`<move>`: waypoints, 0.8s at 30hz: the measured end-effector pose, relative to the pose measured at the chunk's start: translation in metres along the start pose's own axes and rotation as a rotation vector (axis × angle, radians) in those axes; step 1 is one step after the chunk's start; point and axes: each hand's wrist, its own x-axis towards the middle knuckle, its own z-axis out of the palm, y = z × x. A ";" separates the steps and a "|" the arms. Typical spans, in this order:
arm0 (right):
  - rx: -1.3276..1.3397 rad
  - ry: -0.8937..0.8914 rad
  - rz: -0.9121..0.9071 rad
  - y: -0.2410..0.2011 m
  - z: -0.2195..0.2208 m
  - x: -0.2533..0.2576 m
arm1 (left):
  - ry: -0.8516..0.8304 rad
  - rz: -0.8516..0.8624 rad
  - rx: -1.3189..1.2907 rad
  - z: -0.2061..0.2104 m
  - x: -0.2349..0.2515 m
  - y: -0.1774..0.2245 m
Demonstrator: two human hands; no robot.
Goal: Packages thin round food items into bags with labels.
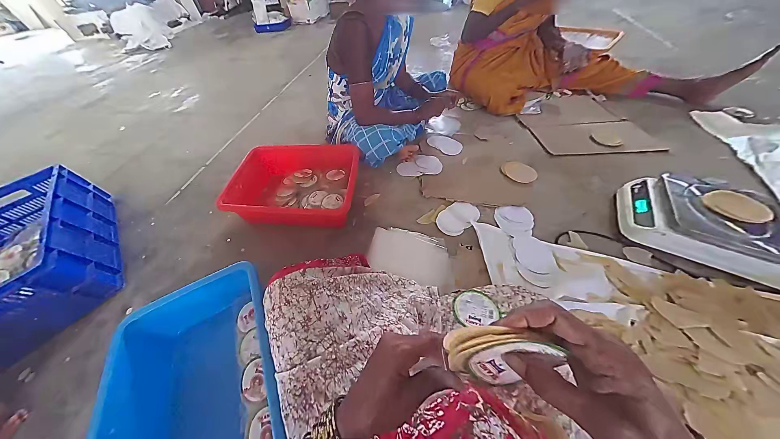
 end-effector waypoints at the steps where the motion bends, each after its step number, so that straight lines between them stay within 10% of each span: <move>1: 0.034 -0.004 0.016 0.004 -0.001 0.000 | -0.009 -0.028 -0.056 0.000 0.000 0.000; 12: 0.220 0.146 0.183 0.031 -0.027 -0.033 | -0.141 -0.246 -0.042 -0.002 -0.010 -0.020; 18: -0.558 -0.023 0.563 0.092 -0.006 -0.110 | -0.136 -0.405 0.069 -0.001 -0.037 -0.056; 24: -0.798 -0.001 0.454 0.093 -0.005 -0.124 | 0.186 -0.291 0.070 0.005 -0.036 -0.052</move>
